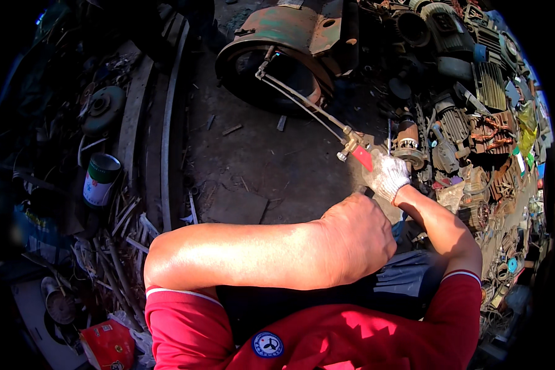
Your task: The person uses a cutting torch to heat and cut a large metal ring. They repeatedly apply the flame to the metal and use a hammer to strike the heated area to separate the material.
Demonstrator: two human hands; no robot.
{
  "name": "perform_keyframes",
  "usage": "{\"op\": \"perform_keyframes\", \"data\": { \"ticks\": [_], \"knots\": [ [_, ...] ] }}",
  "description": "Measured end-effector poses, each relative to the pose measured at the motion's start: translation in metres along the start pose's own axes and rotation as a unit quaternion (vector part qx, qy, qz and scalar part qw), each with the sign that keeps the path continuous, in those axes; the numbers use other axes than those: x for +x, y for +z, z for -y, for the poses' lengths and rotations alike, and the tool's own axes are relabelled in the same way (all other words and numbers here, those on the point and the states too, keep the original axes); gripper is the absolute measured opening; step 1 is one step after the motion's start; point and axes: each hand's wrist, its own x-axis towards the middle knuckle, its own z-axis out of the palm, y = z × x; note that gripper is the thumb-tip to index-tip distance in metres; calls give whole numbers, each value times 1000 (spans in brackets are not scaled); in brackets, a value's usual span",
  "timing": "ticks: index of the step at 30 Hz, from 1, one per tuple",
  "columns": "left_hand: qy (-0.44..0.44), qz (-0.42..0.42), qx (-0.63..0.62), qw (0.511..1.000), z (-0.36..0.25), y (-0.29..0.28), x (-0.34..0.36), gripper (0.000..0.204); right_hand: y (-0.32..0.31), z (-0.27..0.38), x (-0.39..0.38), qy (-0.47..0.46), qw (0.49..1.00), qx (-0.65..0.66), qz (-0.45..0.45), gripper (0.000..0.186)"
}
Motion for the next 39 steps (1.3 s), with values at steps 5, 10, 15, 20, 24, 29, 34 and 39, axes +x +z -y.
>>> {"op": "perform_keyframes", "data": {
  "ticks": [5,10,15,20,24,29,34,39],
  "knots": [
    [5,4,-3,1000,4,-4,-2,26,1,-2,-3,9,1000,-5,4,30],
    [22,-83,-23,996,6,8,-8,20,-7,2,-1,3,1000,1,10,31],
    [17,-87,-29,996,6,8,-10,20,-17,11,0,1,1000,2,11,32],
    [21,-93,-33,995,7,7,-14,20,-21,17,2,15,1000,-5,15,32],
    [21,-88,-30,995,4,8,-13,20,-18,14,0,18,1000,-5,8,31],
    [20,-93,-17,995,0,10,-12,21,-18,16,-2,5,999,20,-38,26],
    [10,-89,12,996,-5,10,-10,22,-19,14,-5,11,999,29,-40,23],
    [7,-64,11,998,-4,8,-7,23,-23,16,-6,15,999,32,-35,23]
  ]
}}
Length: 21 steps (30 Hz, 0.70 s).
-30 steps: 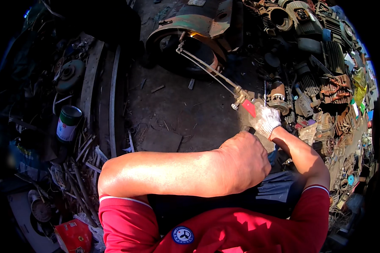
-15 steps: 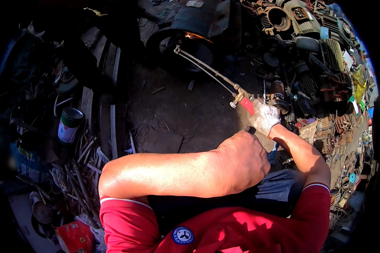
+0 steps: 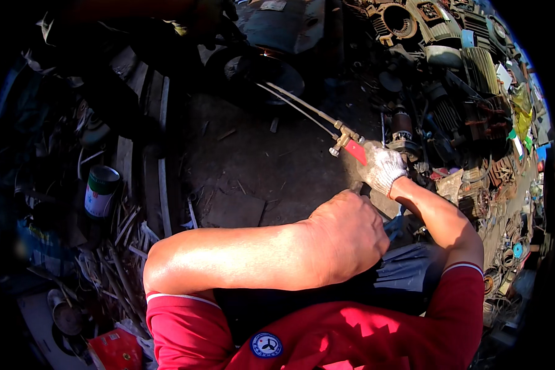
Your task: The person uses a cutting torch to heat and cut a large metal ring. They repeatedly apply the flame to the metal and use a hammer to strike the heated area to separate the material.
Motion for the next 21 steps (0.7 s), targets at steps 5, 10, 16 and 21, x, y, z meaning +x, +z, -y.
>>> {"op": "perform_keyframes", "data": {
  "ticks": [5,10,16,21],
  "knots": [
    [14,-20,-14,1000,2,3,-1,24,1,-3,0,-4,1000,-4,8,25],
    [12,-14,-20,1000,4,3,2,24,1,-3,2,15,998,-6,66,25],
    [13,-24,-21,999,4,4,-1,24,11,-8,2,-6,1000,-1,11,25],
    [12,-13,-22,1000,4,4,-1,25,15,-12,2,-5,1000,-10,12,27]
  ]
}}
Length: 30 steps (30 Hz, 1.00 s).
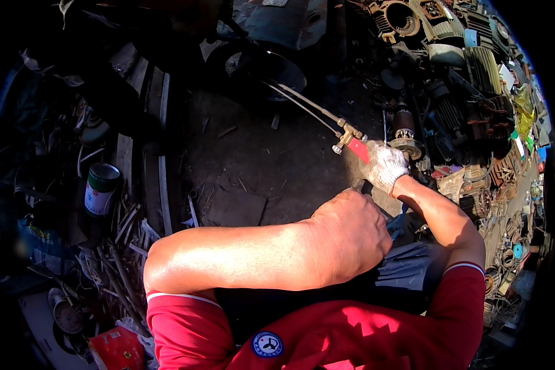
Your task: The person uses a cutting torch to heat and cut a large metal ring. They repeatedly apply the flame to the metal and use a hammer to strike the heated area to separate the material.
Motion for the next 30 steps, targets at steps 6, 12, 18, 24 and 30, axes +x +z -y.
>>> {"op": "perform_keyframes", "data": {
  "ticks": [6,12,18,24,30],
  "knots": [
    [2,-8,5,1000,1,0,0,26,0,1,0,10,1000,3,19,27],
    [0,-5,3,1000,1,0,0,26,-1,1,1,4,1000,2,22,28],
    [2,-11,-4,1000,3,-1,0,25,1,-1,-1,11,999,2,33,28],
    [-3,-14,-9,1000,4,1,0,24,-2,1,0,-4,1000,-6,23,29],
    [-2,-14,-4,1000,4,1,0,25,2,-1,0,6,1000,-17,26,30]
  ]
}}
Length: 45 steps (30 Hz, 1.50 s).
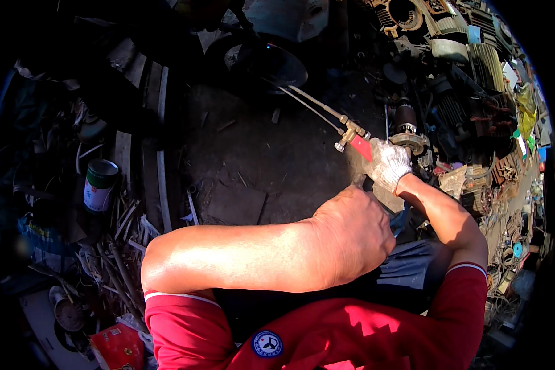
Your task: The person uses a cutting torch to heat and cut a large metal ring. They repeatedly apply the flame to the metal and use a hammer to strike the heated area to separate the material.
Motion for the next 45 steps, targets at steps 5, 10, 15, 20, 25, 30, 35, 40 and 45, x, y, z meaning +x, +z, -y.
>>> {"op": "perform_keyframes", "data": {
  "ticks": [5,10,15,20,25,30,35,40,45],
  "knots": [
    [-1,-8,-4,1000,1,-1,-1,25,-3,4,1,14,1000,11,13,30],
    [1,20,-12,1000,3,-4,3,24,4,-5,0,-17,1000,4,-7,30],
    [-5,37,3,999,2,-4,3,23,-1,-2,0,-2,1000,-4,17,32],
    [-10,73,23,997,1,-13,5,23,4,-7,-1,-8,1000,-13,17,33],
    [-17,65,20,998,2,-9,5,22,4,-6,0,-12,1000,-11,13,34],
    [-1,8,-16,1000,6,1,2,23,-6,1,-1,7,1000,-5,20,31],
    [-3,-3,-17,1000,7,2,1,22,-7,3,-1,1,1000,5,11,29],
    [-6,11,-17,1000,7,1,3,22,-2,1,1,6,1000,19,6,26],
    [-22,51,0,998,8,-6,5,20,-13,8,0,7,1000,12,14,23]
  ]
}}
